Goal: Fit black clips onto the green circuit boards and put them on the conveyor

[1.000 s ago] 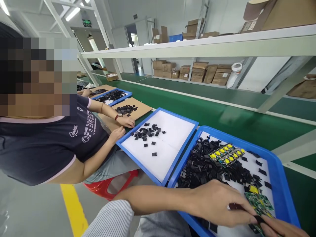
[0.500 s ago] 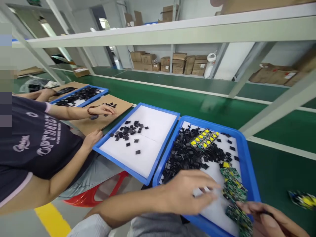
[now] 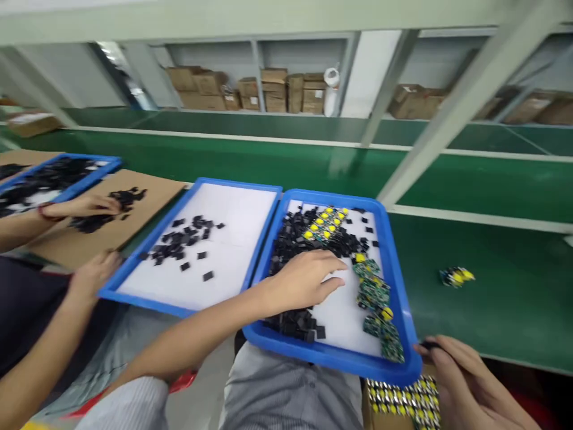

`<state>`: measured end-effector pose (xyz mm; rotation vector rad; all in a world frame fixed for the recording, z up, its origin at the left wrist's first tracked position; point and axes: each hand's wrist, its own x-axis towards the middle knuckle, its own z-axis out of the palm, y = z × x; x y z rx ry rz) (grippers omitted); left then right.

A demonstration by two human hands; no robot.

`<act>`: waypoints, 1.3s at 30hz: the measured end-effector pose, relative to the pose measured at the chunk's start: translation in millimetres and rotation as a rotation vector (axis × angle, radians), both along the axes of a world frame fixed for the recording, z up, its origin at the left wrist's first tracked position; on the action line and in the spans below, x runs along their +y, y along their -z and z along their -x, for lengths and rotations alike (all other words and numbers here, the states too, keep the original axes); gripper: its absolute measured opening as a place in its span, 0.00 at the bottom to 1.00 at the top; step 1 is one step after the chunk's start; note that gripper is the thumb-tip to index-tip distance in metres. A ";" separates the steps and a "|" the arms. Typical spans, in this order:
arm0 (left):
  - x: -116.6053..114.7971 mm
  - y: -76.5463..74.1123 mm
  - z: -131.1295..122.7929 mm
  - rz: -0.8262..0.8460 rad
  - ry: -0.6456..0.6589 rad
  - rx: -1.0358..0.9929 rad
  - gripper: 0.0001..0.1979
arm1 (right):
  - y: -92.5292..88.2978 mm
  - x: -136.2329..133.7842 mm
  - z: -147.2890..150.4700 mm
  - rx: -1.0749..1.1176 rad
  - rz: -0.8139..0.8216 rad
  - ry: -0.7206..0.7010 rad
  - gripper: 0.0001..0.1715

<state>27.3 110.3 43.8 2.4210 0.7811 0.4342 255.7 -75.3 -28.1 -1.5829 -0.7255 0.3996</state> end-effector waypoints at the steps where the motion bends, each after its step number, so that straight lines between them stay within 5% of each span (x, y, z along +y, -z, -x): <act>1: -0.1 1.7 -5.8 -0.024 0.053 0.069 0.14 | -1.1 -0.3 2.2 0.036 0.018 0.009 0.13; 5: -12.8 17.8 -25.4 -0.115 0.239 0.278 0.12 | 4.4 -1.8 3.4 0.122 0.000 -0.033 0.13; 13: -39.8 56.2 -58.1 -0.236 0.285 0.266 0.09 | 5.3 16.6 12.6 0.245 -0.055 -0.220 0.12; 19: -27.6 53.9 -43.4 -0.191 0.251 0.157 0.03 | -0.7 34.2 20.7 0.267 -0.101 -0.246 0.11; 21: -25.7 45.7 -29.1 -0.055 0.137 0.032 0.02 | -2.1 35.8 23.2 0.274 -0.105 -0.257 0.11; 25: -38.6 33.1 -1.7 0.536 -0.191 -0.388 0.10 | -5.5 38.3 36.8 0.270 -0.112 -0.340 0.08; 28: -57.9 32.4 11.1 0.827 -0.256 -0.587 0.16 | -7.5 43.2 52.3 0.215 -0.144 -0.469 0.07; 39: -81.5 44.6 37.1 0.931 -0.281 -0.687 0.20 | -9.3 52.0 76.2 -0.002 -0.145 -0.581 0.12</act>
